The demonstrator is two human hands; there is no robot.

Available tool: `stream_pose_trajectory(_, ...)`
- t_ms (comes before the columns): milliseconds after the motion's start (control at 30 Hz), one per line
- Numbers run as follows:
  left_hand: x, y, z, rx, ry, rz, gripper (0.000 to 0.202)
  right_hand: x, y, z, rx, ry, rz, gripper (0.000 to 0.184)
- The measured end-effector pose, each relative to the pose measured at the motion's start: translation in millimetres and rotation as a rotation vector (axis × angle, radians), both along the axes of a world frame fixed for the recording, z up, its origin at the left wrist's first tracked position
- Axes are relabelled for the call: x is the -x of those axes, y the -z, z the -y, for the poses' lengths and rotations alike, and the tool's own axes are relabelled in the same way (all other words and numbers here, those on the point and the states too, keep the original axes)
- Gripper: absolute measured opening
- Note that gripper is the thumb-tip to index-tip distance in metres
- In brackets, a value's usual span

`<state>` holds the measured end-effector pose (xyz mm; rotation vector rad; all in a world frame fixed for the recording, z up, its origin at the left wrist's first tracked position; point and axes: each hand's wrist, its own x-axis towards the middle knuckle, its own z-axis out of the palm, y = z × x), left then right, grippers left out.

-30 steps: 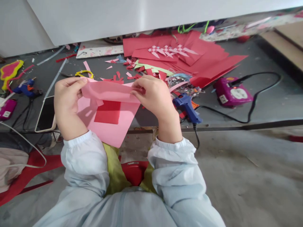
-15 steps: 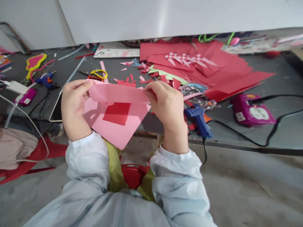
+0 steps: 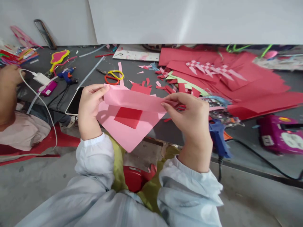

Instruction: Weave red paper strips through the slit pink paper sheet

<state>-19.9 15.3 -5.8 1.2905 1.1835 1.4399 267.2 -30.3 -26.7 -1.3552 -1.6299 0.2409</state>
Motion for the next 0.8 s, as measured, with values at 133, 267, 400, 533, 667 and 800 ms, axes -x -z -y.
stream_pose_trajectory(133,3.8,6.9,-0.8,0.013,0.002,0.026,0.019,1.7,6.2,-6.3,0.084,0.020,-0.173,0.018)
stream_pose_trajectory(267,4.6,9.5,-0.1,0.027,0.023,0.071,0.020,5.1,10.8,-15.4,0.065,0.005,-0.296,0.017)
stream_pose_trajectory(400,3.8,8.4,1.8,0.030,0.027,0.118,0.018,8.7,11.0,-20.3,0.096,0.035,-0.355,0.033)
stream_pose_trajectory(533,3.4,7.6,3.5,0.036,0.025,0.143,0.018,11.7,8.8,-17.4,0.099,0.050,-0.380,0.031)
stream_pose_trajectory(667,3.2,8.1,3.1,0.029,0.028,0.146,0.018,10.7,10.0,-14.6,0.087,0.020,-0.352,0.023)
stream_pose_trajectory(800,1.7,7.7,2.4,0.029,0.018,0.170,0.021,8.1,15.1,-15.8,0.031,0.017,-0.326,0.019)
